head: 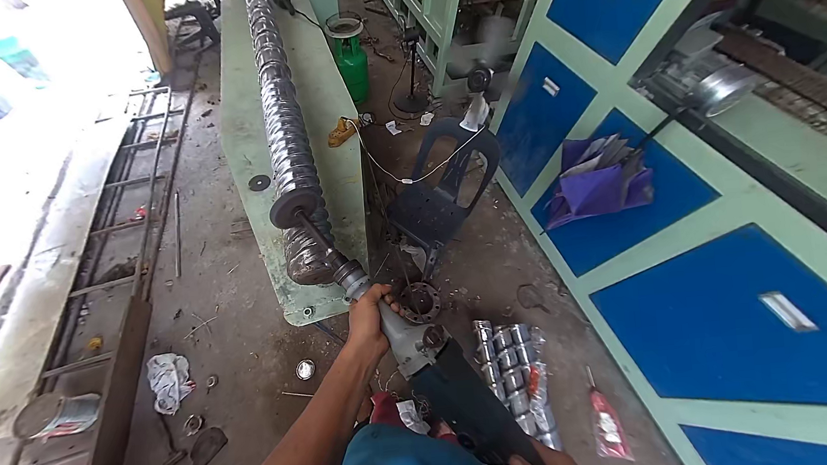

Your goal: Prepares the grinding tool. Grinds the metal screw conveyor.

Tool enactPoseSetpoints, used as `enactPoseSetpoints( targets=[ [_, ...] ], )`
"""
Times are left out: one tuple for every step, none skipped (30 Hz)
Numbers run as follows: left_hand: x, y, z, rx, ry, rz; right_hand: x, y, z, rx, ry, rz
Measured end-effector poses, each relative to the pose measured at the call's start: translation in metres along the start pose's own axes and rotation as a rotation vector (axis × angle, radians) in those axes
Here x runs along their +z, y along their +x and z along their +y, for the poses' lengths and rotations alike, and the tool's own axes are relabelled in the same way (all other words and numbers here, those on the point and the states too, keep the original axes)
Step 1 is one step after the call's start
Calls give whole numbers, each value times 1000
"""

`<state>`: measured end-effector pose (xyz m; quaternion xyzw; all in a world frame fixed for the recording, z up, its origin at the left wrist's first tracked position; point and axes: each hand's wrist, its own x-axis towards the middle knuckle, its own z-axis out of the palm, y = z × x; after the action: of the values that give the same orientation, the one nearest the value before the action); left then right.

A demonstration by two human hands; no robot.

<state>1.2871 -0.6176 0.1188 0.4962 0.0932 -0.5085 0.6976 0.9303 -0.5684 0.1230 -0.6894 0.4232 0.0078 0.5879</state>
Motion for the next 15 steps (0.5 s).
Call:
enactPoseSetpoints(
  targets=[
    [3,1,-1,-3,4,1,0,1,2,-4,6,7],
    [5,3,-2,-5,11,1,0,2,4,-9,14,14],
    [6,4,-3,-6,19,3,0,3,6,-13,27,19],
    [8,5,-4,-4,26,3,0,4,8,-13,38,20],
    [10,6,-5,-2,33,4,-1,5,11,-13,52,17],
    [11,7,-6,-3,40,6,-1,6,13,-14,63,16],
    [13,9,-7,-6,46,11,-1,7,15,-14,74,13],
    [14,10,-8,-10,52,15,-1,8,16,-15,86,12],
    [15,12,-9,-17,58,18,-2,8,17,-12,95,9],
    [17,13,-10,-22,63,21,-2,9,17,-5,104,7],
    [19,14,-11,-23,67,22,-3,9,16,1,118,6],
    [20,15,-12,-23,68,25,-4,9,15,9,130,5],
    [22,15,-13,-24,71,27,-4,9,15,16,141,6],
    [24,16,-14,-26,75,31,-5,8,15,20,153,8],
    [26,17,-15,-31,83,32,-5,8,16,24,170,7]
  ],
)
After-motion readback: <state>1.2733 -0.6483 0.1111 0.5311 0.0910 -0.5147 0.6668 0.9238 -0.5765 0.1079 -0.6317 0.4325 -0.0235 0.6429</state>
